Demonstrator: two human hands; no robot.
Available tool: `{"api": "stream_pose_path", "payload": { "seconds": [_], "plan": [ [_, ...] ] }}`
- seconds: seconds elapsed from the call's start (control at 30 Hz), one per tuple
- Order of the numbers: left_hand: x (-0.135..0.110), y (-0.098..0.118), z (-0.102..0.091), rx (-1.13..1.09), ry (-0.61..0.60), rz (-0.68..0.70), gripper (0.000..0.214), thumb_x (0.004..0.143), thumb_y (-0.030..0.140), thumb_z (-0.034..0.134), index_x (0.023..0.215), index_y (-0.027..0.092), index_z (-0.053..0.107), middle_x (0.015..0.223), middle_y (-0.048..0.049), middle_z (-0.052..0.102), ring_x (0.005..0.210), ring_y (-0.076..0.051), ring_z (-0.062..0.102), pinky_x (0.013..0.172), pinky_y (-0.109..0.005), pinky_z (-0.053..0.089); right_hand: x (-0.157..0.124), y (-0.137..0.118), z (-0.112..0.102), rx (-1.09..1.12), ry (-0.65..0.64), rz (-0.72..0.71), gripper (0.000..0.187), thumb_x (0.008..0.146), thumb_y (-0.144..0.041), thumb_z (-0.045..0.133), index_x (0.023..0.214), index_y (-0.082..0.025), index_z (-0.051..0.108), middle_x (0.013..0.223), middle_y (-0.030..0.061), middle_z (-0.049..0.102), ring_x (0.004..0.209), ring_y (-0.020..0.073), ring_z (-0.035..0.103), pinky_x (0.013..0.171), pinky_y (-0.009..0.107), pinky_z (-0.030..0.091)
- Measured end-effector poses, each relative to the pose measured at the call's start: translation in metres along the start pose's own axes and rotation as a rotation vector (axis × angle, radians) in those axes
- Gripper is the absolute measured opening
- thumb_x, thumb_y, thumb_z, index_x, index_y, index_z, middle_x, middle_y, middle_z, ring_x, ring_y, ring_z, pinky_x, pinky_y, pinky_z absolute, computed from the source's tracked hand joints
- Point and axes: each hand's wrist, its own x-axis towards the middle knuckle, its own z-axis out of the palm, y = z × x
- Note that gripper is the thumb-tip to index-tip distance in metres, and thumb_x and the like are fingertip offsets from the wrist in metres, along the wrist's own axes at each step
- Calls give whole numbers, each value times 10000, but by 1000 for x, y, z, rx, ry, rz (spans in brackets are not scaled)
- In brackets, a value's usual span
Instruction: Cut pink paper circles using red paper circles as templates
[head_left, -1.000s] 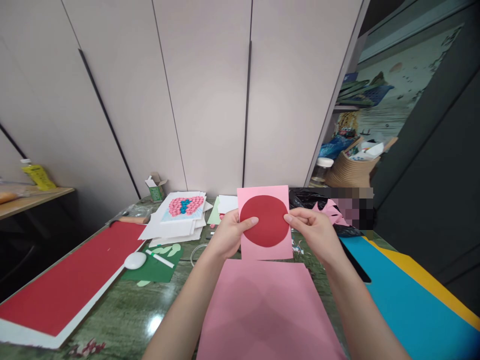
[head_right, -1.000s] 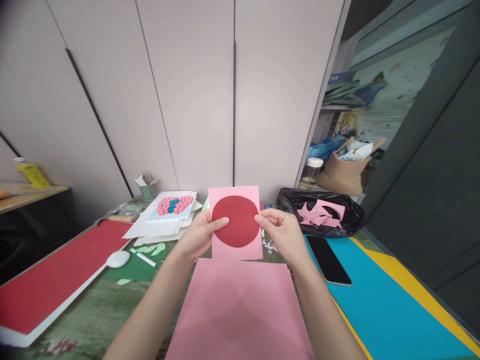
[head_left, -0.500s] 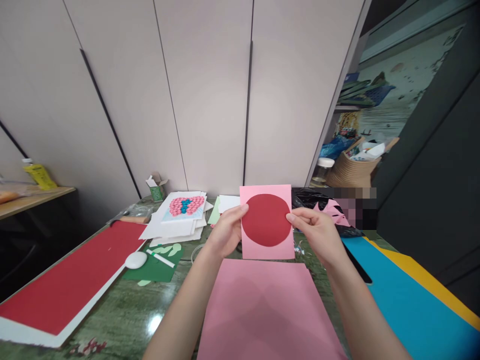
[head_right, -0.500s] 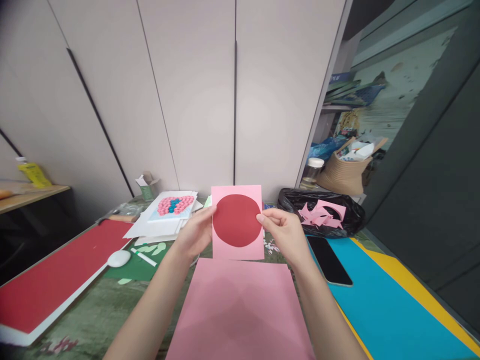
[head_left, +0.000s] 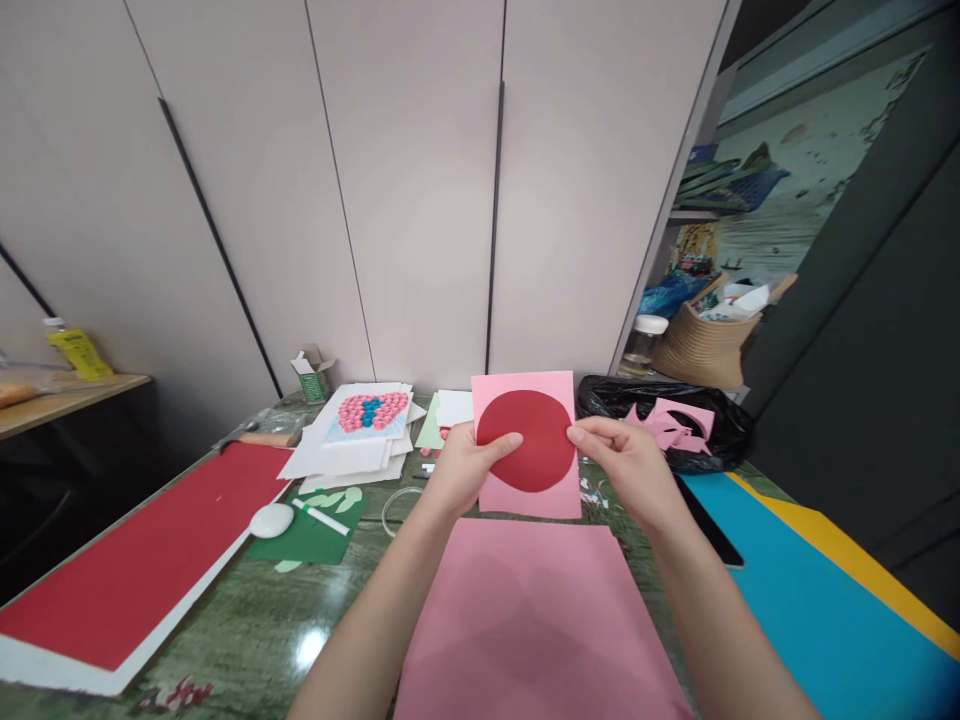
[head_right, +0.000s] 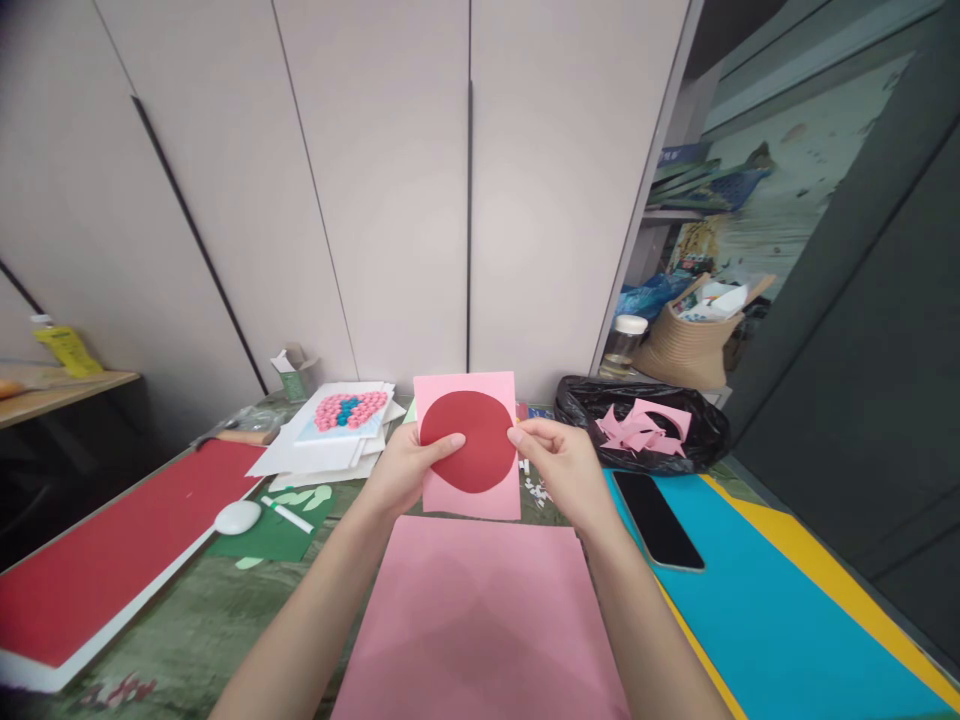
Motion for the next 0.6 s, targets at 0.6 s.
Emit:
{"api": "stream_pose_path", "payload": {
  "seconds": [0.6],
  "plan": [
    [0,2,1,-30,-13,-8,281,670,257,691,912,116,670,1009,-133,676,944,-283,617,835,-395,468,-2,0,-5,-16,34,71,207,705,-350,658,765,-153,668,678,27,656,625,133,555,596,247,411]
  ]
}}
